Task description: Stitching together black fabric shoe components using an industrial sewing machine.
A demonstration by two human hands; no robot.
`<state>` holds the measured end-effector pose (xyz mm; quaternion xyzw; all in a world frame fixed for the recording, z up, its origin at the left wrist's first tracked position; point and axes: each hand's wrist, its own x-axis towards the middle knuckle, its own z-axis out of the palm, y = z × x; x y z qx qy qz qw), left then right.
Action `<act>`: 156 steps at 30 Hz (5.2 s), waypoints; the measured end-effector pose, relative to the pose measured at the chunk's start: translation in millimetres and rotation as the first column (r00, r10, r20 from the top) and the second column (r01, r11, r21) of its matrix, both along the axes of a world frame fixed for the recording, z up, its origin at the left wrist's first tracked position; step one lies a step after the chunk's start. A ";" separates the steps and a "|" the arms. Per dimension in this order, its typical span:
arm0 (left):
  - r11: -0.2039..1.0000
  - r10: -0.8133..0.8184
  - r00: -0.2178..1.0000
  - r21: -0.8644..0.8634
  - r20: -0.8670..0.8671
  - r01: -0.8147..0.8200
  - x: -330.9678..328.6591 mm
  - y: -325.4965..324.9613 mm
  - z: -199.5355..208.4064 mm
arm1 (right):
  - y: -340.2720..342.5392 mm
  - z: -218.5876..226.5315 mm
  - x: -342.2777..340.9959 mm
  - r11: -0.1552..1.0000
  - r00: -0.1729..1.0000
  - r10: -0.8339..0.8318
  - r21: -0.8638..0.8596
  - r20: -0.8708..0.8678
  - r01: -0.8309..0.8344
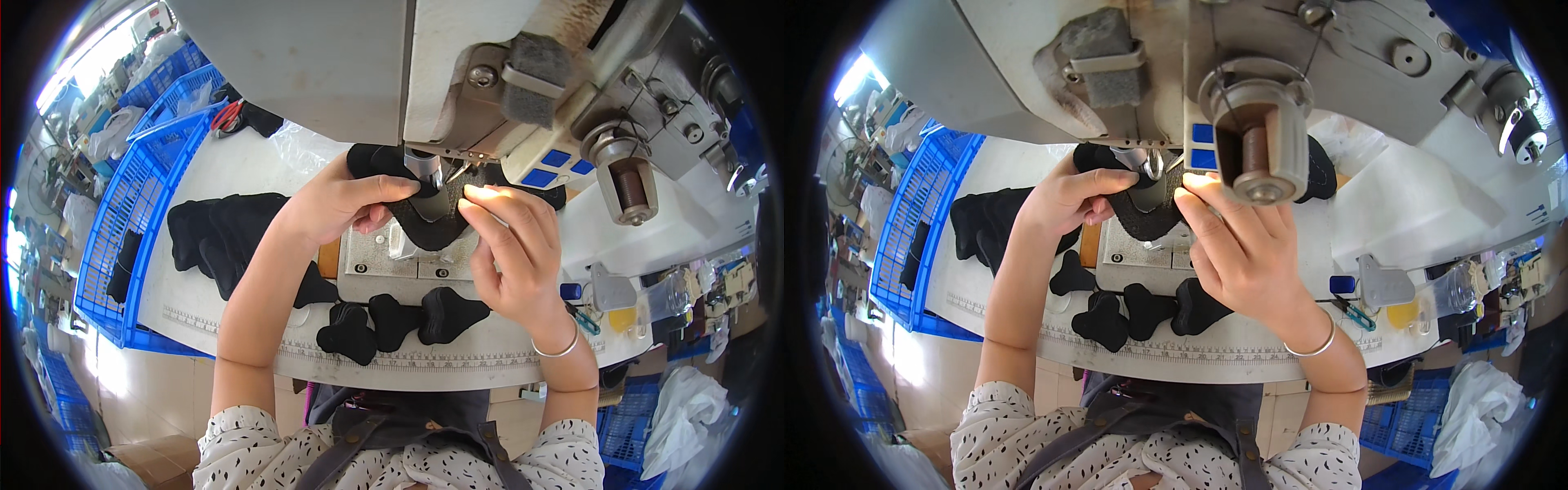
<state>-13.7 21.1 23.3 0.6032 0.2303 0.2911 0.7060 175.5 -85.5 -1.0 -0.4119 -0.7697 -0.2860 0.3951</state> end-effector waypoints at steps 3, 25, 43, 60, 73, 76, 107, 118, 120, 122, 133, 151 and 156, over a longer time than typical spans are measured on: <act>0.999 -0.047 0.999 -0.025 0.000 0.047 -0.4 7.4 -2.1 | -0.3 0.4 -1.2 1.000 1.000 -0.011 0.007 0.005 0.011; 0.967 -0.232 0.966 -0.080 0.115 0.242 6.7 37.2 -7.2 | 6.1 -1.1 -8.9 0.992 0.993 -0.116 0.047 0.029 0.114; 0.989 0.005 1.000 0.149 -0.028 -0.001 1.9 17.3 -2.9 | -0.2 1.7 -4.9 0.967 0.990 -0.095 -0.247 -0.105 0.066; 0.960 0.193 0.981 0.199 0.030 -0.195 3.7 -3.8 -8.2 | -4.6 5.4 -11.3 0.995 0.999 -0.044 -0.095 -0.031 0.041; 0.920 0.354 0.923 0.123 0.150 -0.373 10.0 -31.6 -22.1 | -4.1 2.8 -10.1 0.998 1.000 -0.013 -0.069 -0.009 0.012; 0.899 0.386 0.904 0.147 0.182 -0.414 15.3 -39.2 -24.4 | -2.2 2.1 -9.3 0.997 1.000 -0.004 -0.071 -0.024 0.002; 0.840 0.525 0.806 -0.014 0.275 -0.542 20.6 -45.4 -39.1 | -1.4 2.7 -8.0 0.981 0.993 -0.105 -0.170 -0.046 0.096; 0.947 0.321 0.946 -0.039 0.047 -0.319 1.3 -74.9 -16.8 | 2.0 0.2 -4.2 0.996 0.999 -0.018 -0.093 -0.045 0.013; 0.949 0.314 0.946 -0.035 0.075 -0.312 3.7 -76.0 -18.7 | 2.3 -0.2 -2.6 0.997 0.999 -0.030 -0.079 -0.031 0.027; 0.952 0.305 0.947 -0.032 0.098 -0.303 4.2 -76.6 -20.7 | 3.5 0.3 -3.1 0.997 0.999 -0.030 -0.070 -0.032 0.028; 0.973 0.225 0.969 -0.070 0.106 -0.218 14.7 -81.9 -31.2 | 3.5 0.6 -4.0 0.999 0.998 -0.003 -0.035 -0.070 0.000; 0.970 0.219 0.976 -0.112 0.023 -0.215 -2.4 -72.6 -34.1 | 3.3 -1.6 -10.7 0.979 0.993 0.061 0.190 0.099 -0.079; 0.982 0.185 0.983 0.039 0.010 -0.185 -1.0 -77.8 -24.0 | -4.6 -3.0 -6.7 0.990 0.993 0.071 0.119 0.094 -0.082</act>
